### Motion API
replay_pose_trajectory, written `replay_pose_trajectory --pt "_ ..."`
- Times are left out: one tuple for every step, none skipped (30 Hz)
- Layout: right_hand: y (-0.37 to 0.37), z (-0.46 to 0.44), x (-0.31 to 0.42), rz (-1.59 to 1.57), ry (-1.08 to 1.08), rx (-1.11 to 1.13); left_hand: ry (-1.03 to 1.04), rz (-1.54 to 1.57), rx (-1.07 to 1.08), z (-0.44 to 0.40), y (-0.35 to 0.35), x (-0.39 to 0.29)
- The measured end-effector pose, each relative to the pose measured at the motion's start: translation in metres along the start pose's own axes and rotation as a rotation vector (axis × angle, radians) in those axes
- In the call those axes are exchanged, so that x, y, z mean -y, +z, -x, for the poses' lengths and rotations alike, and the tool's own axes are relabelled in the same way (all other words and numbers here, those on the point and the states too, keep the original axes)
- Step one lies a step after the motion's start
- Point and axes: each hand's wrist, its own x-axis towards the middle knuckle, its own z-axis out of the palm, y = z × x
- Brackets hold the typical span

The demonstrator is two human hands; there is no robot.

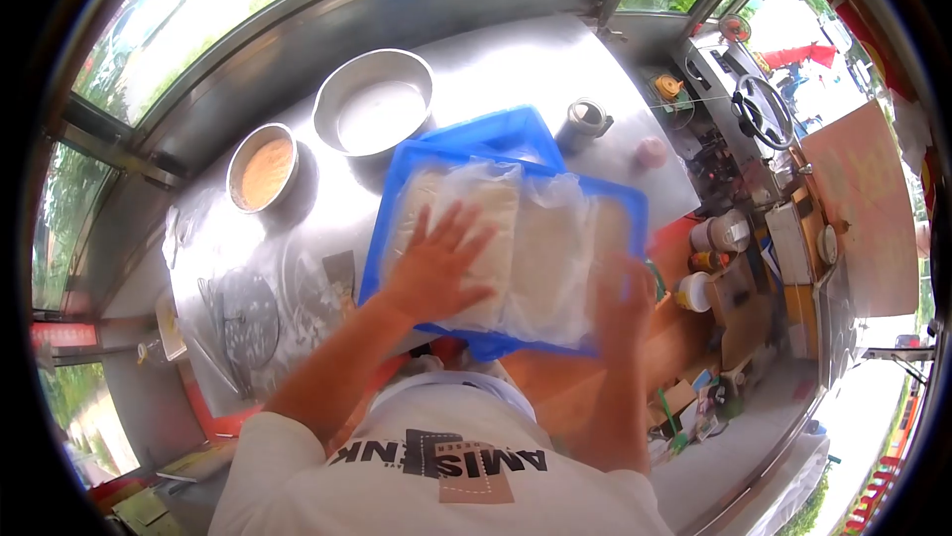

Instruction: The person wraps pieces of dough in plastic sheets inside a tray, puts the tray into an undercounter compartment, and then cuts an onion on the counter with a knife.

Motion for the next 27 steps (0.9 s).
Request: replay_pose_trajectory --pt "-0.003 -0.001 -0.005 0.026 -0.007 -0.009 0.029 0.010 0.074 0.000 0.004 -0.005" --pt "-0.006 -0.001 -0.009 0.052 -0.015 -0.019 0.059 0.021 0.147 0.001 0.009 -0.007" --pt "-0.008 0.000 -0.009 0.050 0.083 -0.003 0.063 0.010 0.143 0.001 0.014 -0.008" --pt "-0.009 0.000 -0.011 0.055 0.090 -0.011 0.066 0.004 0.136 0.001 0.015 -0.006" --pt "-0.010 0.001 -0.016 0.058 0.098 -0.022 0.072 -0.005 0.126 0.000 0.016 -0.005" --pt "-0.011 0.002 -0.020 0.065 0.108 -0.029 0.078 -0.010 0.121 0.001 0.016 -0.005" --pt "-0.013 0.004 -0.025 0.059 0.103 -0.036 0.071 0.013 0.097 0.002 0.015 -0.006" --pt "-0.013 0.004 -0.030 0.052 0.097 -0.046 0.065 0.034 0.070 0.002 0.012 -0.006" --pt "-0.014 0.004 -0.034 0.045 0.094 -0.053 0.059 0.056 0.046 0.004 0.009 -0.006" --pt "-0.016 0.004 -0.037 0.031 0.111 -0.043 0.039 0.091 -0.005 0.006 0.006 -0.007" --pt "-0.019 0.003 -0.040 0.017 0.128 -0.032 0.017 0.125 -0.055 0.009 0.003 -0.007" --pt "-0.021 0.003 -0.042 0.002 0.145 -0.020 -0.005 0.159 -0.106 0.013 0.000 -0.007" --pt "-0.022 0.004 -0.045 0.012 0.175 -0.020 -0.035 0.190 -0.165 0.018 -0.003 -0.004" --pt "-0.023 0.005 -0.048 0.022 0.203 -0.018 -0.066 0.222 -0.226 0.025 -0.006 0.000" --pt "-0.024 0.004 -0.052 0.030 0.227 -0.016 -0.099 0.253 -0.290 0.032 -0.008 0.006" --pt "-0.025 0.003 -0.055 -0.016 0.282 -0.001 -0.154 0.252 -0.331 0.040 -0.008 0.013" --pt "-0.025 0.003 -0.060 -0.061 0.337 0.015 -0.209 0.251 -0.372 0.051 -0.005 0.022" --pt "-0.026 0.003 -0.065 -0.105 0.393 0.032 -0.264 0.251 -0.412 0.061 -0.005 0.030" --pt "-0.025 0.003 -0.074 -0.117 0.411 0.056 -0.314 0.212 -0.452 0.071 -0.007 0.036" --pt "-0.024 0.002 -0.080 -0.148 0.432 0.072 -0.373 0.244 -0.485 0.083 -0.008 0.044" --pt "-0.024 0.001 -0.084 -0.178 0.455 0.088 -0.431 0.276 -0.517 0.096 -0.008 0.051" --pt "-0.023 -0.001 -0.086 -0.207 0.478 0.103 -0.487 0.310 -0.548 0.108 -0.007 0.058" --pt "-0.022 -0.003 -0.085 -0.210 0.468 0.104 -0.520 0.293 -0.570 0.120 -0.006 0.063" --pt "-0.022 -0.005 -0.084 -0.212 0.460 0.104 -0.552 0.278 -0.591 0.132 -0.005 0.068" --pt "-0.022 -0.007 -0.083 -0.213 0.451 0.104 -0.585 0.263 -0.612 0.143 -0.003 0.071" --pt "-0.022 -0.010 -0.080 -0.212 0.444 0.102 -0.611 0.274 -0.624 0.153 0.000 0.072" --pt "-0.022 -0.014 -0.074 -0.214 0.435 0.100 -0.638 0.282 -0.637 0.164 0.004 0.074"
